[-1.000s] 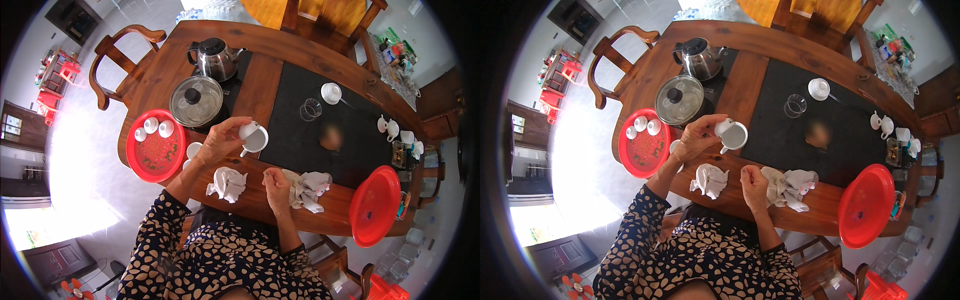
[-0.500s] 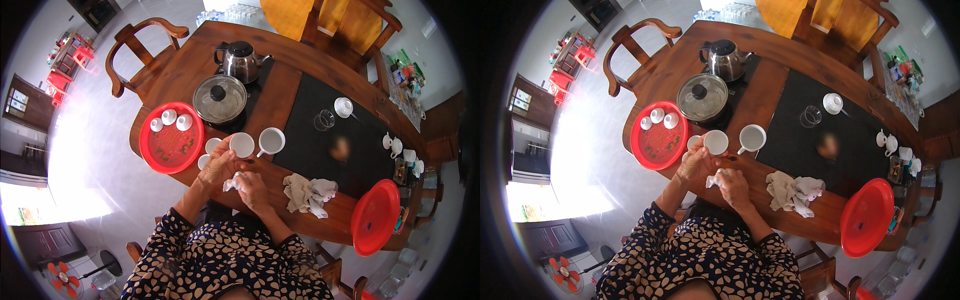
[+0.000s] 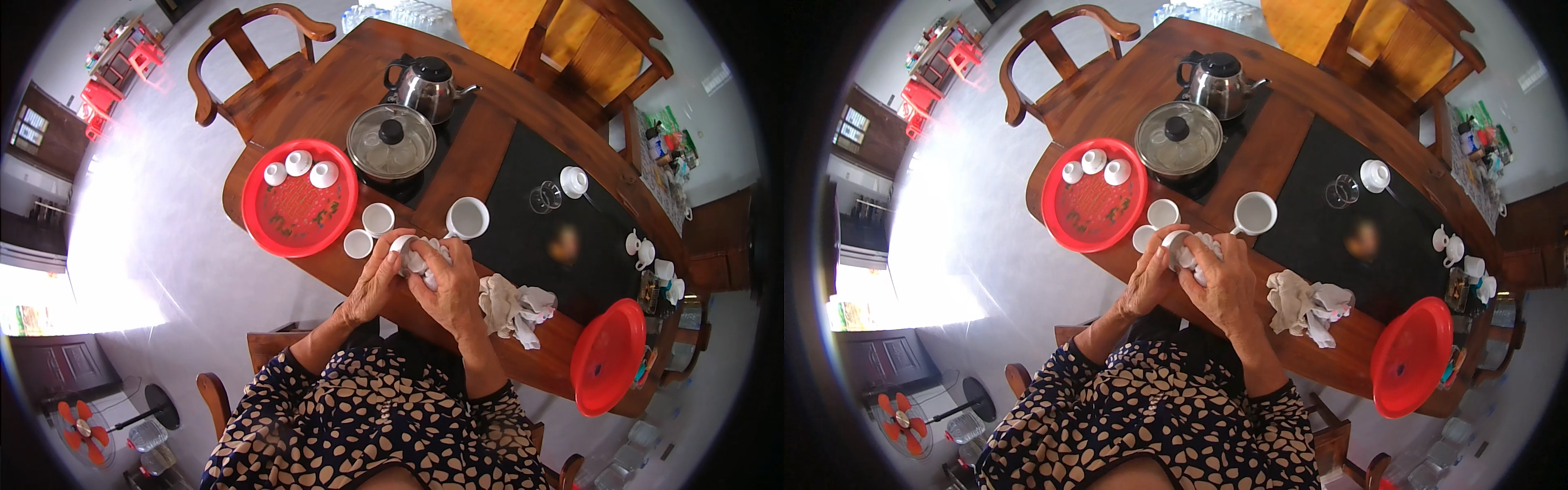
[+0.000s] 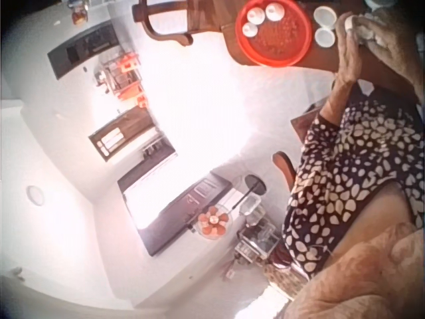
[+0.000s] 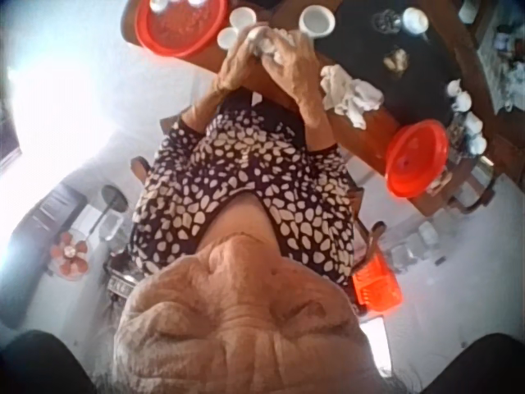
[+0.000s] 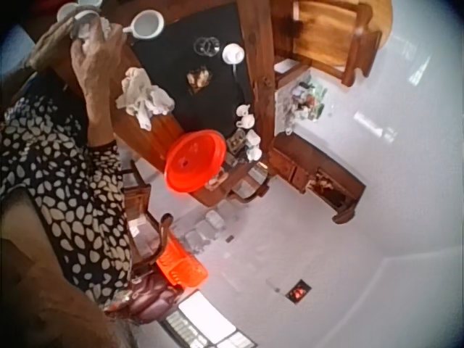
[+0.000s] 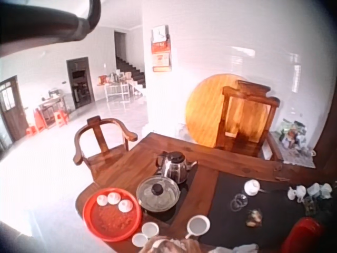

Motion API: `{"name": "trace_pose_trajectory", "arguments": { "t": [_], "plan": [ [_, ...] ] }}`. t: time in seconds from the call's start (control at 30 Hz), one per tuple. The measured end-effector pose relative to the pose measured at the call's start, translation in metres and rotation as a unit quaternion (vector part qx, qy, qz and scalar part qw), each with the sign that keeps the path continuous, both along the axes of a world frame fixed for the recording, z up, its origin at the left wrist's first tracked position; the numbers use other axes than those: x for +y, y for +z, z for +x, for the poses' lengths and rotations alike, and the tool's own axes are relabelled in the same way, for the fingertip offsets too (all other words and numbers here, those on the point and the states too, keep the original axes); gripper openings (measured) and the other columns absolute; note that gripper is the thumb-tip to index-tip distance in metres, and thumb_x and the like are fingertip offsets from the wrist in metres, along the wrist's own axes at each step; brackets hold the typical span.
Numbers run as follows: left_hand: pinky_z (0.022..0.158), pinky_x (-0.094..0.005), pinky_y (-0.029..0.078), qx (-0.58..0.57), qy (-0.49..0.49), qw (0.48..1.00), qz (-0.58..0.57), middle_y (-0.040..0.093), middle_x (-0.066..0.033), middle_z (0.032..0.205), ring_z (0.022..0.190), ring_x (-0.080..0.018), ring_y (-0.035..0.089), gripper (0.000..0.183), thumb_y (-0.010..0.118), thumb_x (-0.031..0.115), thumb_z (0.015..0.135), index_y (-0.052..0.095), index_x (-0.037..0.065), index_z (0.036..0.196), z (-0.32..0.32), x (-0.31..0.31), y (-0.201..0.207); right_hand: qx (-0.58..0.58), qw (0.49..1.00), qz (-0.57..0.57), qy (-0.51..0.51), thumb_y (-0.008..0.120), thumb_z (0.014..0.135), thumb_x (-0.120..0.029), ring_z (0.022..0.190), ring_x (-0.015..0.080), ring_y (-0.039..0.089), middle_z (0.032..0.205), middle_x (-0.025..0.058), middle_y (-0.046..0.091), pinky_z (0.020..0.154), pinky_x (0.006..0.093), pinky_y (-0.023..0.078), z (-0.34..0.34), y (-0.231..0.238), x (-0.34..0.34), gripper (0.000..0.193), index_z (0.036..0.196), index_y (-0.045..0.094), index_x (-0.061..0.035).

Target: The person sits at a wooden table and dries several small white cups using a white cloth. They wipe each cup individually and place the dried cups onto a red plastic tray. The process is repeated for multiple cups throughout the video.

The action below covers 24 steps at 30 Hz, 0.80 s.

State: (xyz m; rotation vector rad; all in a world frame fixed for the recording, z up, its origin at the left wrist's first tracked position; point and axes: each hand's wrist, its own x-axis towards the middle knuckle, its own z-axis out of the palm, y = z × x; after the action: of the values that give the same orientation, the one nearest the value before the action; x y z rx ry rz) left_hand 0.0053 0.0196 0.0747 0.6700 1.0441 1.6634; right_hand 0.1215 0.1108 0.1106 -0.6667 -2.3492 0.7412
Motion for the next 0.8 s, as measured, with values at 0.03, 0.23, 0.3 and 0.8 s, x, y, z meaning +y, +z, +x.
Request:
{"name": "trace_pose_trajectory", "arguments": {
  "t": [0.03, 0.23, 0.3, 0.8],
  "plan": [
    [0.091, -0.029, 0.042, 0.005, -0.006, 1.0, -0.003, 0.047, -0.0048, 0.12, 0.109, -0.014, 0.045, 0.044, 0.034, 0.034, 0.102, 0.034, 0.006, 0.136, -0.002, -0.004, -0.003, 0.0, 1.0, -0.011, 0.019, 0.071, 0.071, -0.012, 0.085, 0.0294, 0.055, 0.094, 0.0089, 0.055, 0.072, 0.0381, 0.049, 0.0, -0.003, 0.0, 0.04, 0.11, 0.063, -0.0128],
    [0.096, -0.0288, 0.036, 0.076, 0.01, 0.997, -0.003, 0.048, -0.0057, 0.119, 0.11, -0.0135, 0.044, 0.041, 0.032, 0.031, 0.103, 0.038, 0.004, 0.133, -0.005, -0.018, -0.009, -0.049, 0.991, -0.092, 0.078, 0.065, 0.074, -0.006, 0.088, 0.0297, 0.056, 0.093, 0.0132, 0.056, 0.076, 0.0364, 0.048, 0.0, 0.001, -0.012, 0.031, 0.104, 0.062, -0.001],
    [0.096, -0.0288, 0.037, 0.076, 0.007, 0.997, -0.007, 0.049, -0.0056, 0.118, 0.11, -0.0133, 0.045, 0.04, 0.032, 0.031, 0.103, 0.039, 0.004, 0.132, -0.007, -0.018, -0.009, -0.013, 0.994, -0.082, 0.071, 0.066, 0.073, -0.003, 0.087, 0.0295, 0.056, 0.093, 0.0123, 0.057, 0.075, 0.0364, 0.048, -0.001, 0.0, -0.014, 0.03, 0.102, 0.062, -0.0016],
    [0.095, -0.0295, 0.039, -0.02, -0.018, 1.0, -0.004, 0.05, -0.0056, 0.119, 0.109, -0.0134, 0.048, 0.037, 0.04, 0.03, 0.101, 0.041, 0.005, 0.128, -0.005, -0.027, -0.013, 0.054, 0.982, -0.158, 0.093, 0.069, 0.069, 0.002, 0.083, 0.0234, 0.057, 0.09, 0.0065, 0.064, 0.072, 0.0312, 0.048, -0.003, 0.002, -0.017, 0.03, 0.098, 0.064, -0.0056]
  ]
}}
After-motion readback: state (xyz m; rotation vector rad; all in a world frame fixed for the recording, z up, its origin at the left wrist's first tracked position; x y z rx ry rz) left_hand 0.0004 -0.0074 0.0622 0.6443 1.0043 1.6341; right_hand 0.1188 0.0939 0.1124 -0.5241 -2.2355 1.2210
